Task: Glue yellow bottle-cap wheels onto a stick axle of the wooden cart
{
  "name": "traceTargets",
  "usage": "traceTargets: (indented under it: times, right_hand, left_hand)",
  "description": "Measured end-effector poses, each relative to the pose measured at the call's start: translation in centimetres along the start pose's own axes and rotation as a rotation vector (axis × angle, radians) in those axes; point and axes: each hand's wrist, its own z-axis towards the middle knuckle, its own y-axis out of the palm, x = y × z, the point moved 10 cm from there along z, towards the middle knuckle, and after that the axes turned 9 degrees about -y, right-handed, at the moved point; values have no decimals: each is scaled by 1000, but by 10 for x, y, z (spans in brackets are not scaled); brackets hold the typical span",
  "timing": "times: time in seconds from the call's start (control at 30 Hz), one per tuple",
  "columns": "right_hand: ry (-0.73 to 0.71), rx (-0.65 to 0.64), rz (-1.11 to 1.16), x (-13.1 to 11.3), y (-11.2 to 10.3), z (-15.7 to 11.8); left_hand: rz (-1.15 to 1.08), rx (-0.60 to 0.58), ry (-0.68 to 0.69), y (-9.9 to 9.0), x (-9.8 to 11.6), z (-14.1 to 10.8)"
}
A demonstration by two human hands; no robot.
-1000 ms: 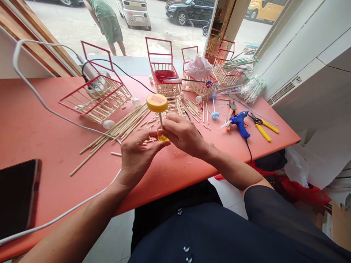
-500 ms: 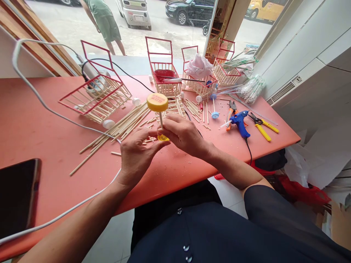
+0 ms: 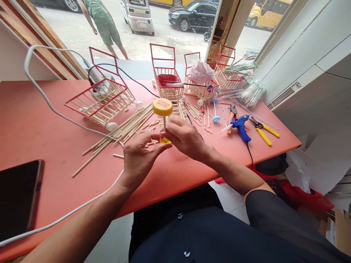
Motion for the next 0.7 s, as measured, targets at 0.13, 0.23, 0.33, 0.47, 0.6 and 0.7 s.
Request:
traceTargets:
  times: [0.13,0.23,0.33,0.47,0.6,0.7]
  right_hand:
    - [19,-17,12,2,1,1]
    - [48,-42,17,4,2,0]
    - [59,-50,14,5,3,0]
    - [48,-33,15,4,1,0]
    - [43,-27,10,4,0,0]
    - [46,-40,3,4,1,1]
  left_hand:
    - [-12,-1,2,0,1,0]
    - [-10,-8,-11,1,-1,0]
    - [-14,-8,-30,2,-5,0]
    - [-19,-7,-22,1,-5,1]
    - [-15,-10,-25,1,-5,1]
    - [-18,-20,-20,2,-5,1]
